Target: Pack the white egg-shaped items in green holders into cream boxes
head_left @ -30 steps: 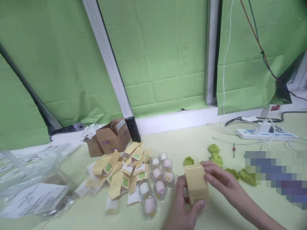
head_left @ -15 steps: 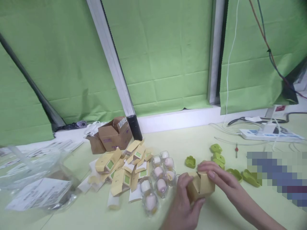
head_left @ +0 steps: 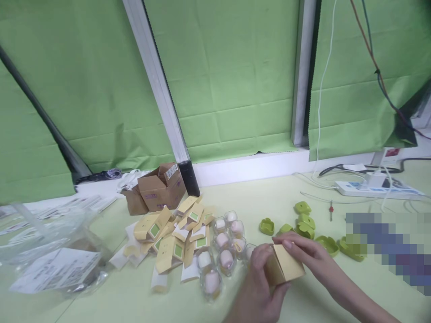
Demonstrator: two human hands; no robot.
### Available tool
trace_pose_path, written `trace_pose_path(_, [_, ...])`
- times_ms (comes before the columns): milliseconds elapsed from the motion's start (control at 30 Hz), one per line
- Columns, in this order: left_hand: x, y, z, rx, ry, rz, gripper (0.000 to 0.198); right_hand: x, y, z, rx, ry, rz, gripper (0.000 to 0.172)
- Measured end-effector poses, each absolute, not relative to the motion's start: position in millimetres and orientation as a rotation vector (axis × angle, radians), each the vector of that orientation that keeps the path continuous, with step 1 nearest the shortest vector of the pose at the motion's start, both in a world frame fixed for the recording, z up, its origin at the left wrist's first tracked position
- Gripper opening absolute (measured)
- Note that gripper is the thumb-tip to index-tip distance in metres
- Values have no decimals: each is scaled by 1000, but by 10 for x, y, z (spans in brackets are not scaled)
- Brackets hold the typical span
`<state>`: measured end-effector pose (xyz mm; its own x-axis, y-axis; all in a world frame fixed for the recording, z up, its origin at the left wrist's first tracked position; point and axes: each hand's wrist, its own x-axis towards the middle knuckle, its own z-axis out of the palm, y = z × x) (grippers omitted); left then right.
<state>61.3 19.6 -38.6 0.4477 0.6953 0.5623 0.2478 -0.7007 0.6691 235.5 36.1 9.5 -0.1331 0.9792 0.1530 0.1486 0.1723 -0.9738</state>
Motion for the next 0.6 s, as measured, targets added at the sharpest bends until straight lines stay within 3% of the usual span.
trace_pose_path(100, [608, 173, -359, 2197, 814, 1128, 66, 2344, 356, 98, -1160, -1474, 1163, 36])
trace_pose_path(300, [587, 131, -232, 1941, 1015, 992, 43, 2394, 342, 56, -1130, -1597, 1140, 44])
trace_pose_path(400, [551, 136, -77, 1709, 1110, 1033, 63, 2433, 449, 161, -1121, -1809, 1031, 56])
trace_pose_path(467, [471, 123, 52, 1692, 1222, 1079, 72, 2430, 639, 290, -1206, -1830, 904, 50])
trace_pose_path(600, [131, 4, 142, 1994, 1531, 1163, 24, 2412, 1298, 449, -1301, -1680, 716, 56])
